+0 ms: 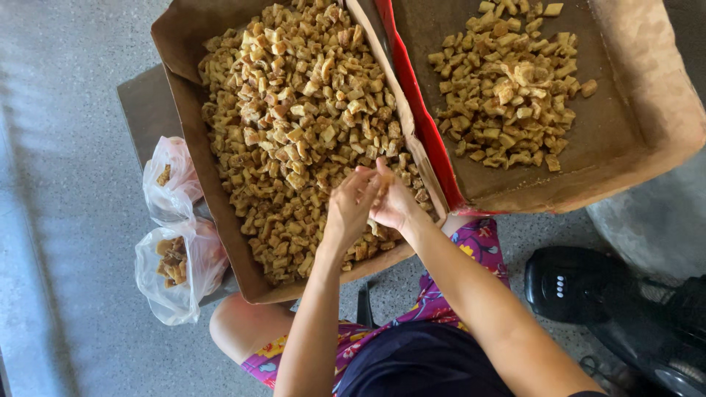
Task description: The person sits on the floor and sorts small, cubed food items by hand from a large cardboard box into a smaller tray. They repeatedly scoop handfuls of the cubes, inspect them, and transfer them to the tray.
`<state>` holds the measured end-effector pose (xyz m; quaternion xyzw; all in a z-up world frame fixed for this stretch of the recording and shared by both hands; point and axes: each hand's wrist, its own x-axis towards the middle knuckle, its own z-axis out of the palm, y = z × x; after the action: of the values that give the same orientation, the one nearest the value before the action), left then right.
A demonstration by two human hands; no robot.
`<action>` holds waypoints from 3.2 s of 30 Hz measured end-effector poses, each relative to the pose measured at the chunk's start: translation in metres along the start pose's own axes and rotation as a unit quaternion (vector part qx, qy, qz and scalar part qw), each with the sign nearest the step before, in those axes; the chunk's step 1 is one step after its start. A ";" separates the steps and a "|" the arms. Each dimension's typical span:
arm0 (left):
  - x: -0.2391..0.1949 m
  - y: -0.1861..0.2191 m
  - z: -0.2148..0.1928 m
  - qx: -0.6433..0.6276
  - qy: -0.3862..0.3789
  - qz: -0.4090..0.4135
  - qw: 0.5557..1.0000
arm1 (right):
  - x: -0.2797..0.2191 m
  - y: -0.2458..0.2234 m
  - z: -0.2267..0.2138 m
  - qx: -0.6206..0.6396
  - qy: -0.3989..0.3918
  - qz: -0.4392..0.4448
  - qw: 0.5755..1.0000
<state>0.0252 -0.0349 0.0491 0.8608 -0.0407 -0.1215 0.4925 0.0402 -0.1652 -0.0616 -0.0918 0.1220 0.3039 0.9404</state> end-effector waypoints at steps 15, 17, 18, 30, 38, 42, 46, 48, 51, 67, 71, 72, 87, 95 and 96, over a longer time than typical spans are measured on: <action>0.096 -0.095 -0.048 0.471 0.187 -0.042 0.861 | 0.007 0.000 -0.007 0.048 0.117 -0.112 0.986; 0.077 -0.107 -0.043 0.464 0.167 -0.035 0.869 | 0.005 -0.004 -0.003 0.044 0.055 -0.125 0.990; 0.071 -0.110 -0.039 0.439 0.151 -0.043 0.885 | 0.006 -0.004 0.000 0.044 0.048 -0.125 0.990; -0.012 -0.060 -0.009 -0.049 0.000 -0.139 0.989 | 0.001 -0.002 -0.032 0.007 0.056 -0.128 0.990; 0.018 0.002 -0.028 0.007 -0.046 -0.126 0.991 | -0.017 -0.001 0.012 -0.028 -0.068 -0.084 0.994; 0.025 -0.004 -0.027 -0.024 -0.013 -0.063 0.998 | -0.019 -0.001 0.029 -0.006 -0.104 -0.068 0.992; 0.028 -0.021 -0.026 -0.094 0.019 -0.179 0.979 | -0.016 -0.003 0.020 -0.015 -0.064 -0.077 0.995; 0.022 -0.035 -0.028 -0.261 0.019 -0.174 0.949 | -0.011 -0.002 0.008 -0.016 -0.033 -0.091 0.995; 0.010 -0.047 -0.029 -0.515 -0.006 -0.202 0.833 | -0.006 -0.001 -0.007 -0.032 0.040 -0.115 0.992; -0.004 -0.042 -0.015 -0.427 0.084 -0.128 0.891 | -0.011 0.003 0.014 -0.171 0.041 -0.004 0.984; -0.004 -0.030 -0.009 -0.222 0.102 -0.146 0.959 | -0.009 0.002 0.008 -0.203 -0.007 -0.018 0.979; -0.004 -0.030 -0.008 -0.230 0.092 -0.159 0.956 | -0.008 0.002 0.006 -0.224 -0.001 -0.021 0.974; -0.007 -0.020 -0.011 -0.170 -0.023 -0.177 0.969 | -0.013 0.000 0.020 -0.088 0.043 -0.047 0.994; 0.004 0.003 -0.019 -0.180 -0.003 -0.174 0.968 | -0.008 0.003 0.004 -0.096 0.069 -0.049 0.992; 0.004 -0.005 -0.020 -0.236 0.005 -0.178 0.955 | -0.008 0.003 0.007 -0.090 0.070 -0.049 0.992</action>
<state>0.0338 -0.0160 0.0542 0.7138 0.1457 -0.2088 0.6524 0.0331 -0.1659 -0.0531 -0.2032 0.1549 0.2602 0.9311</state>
